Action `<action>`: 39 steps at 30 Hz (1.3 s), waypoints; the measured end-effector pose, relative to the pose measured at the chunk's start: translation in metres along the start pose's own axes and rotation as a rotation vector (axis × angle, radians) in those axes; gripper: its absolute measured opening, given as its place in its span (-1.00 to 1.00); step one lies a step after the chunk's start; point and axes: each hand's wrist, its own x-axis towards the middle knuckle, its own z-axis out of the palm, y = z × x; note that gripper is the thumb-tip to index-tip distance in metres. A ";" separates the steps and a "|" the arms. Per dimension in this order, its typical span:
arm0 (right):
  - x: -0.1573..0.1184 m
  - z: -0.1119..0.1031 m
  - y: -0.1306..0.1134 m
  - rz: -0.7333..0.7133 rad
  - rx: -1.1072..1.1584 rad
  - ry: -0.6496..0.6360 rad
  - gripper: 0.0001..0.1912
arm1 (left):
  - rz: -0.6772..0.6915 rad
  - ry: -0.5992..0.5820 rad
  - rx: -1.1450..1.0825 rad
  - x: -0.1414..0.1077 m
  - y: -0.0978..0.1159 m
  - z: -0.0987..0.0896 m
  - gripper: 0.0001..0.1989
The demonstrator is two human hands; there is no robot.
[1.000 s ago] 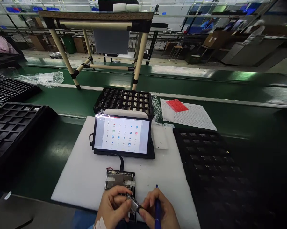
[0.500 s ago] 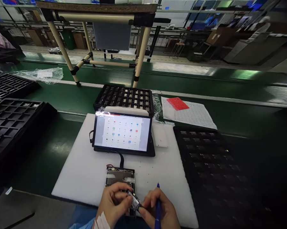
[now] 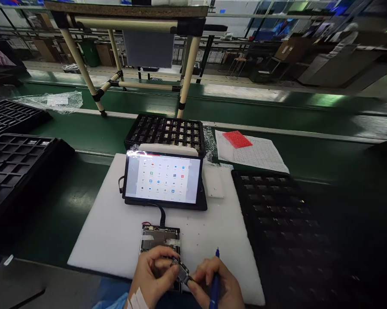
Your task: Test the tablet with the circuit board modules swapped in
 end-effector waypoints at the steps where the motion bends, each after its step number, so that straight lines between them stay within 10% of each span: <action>1: 0.000 0.000 -0.001 -0.006 -0.006 0.002 -0.64 | -0.005 -0.001 0.000 0.000 0.000 0.000 -0.46; 39: -0.004 0.001 -0.011 0.049 -0.085 0.072 -0.61 | 0.177 0.112 0.287 -0.018 0.000 0.005 -0.79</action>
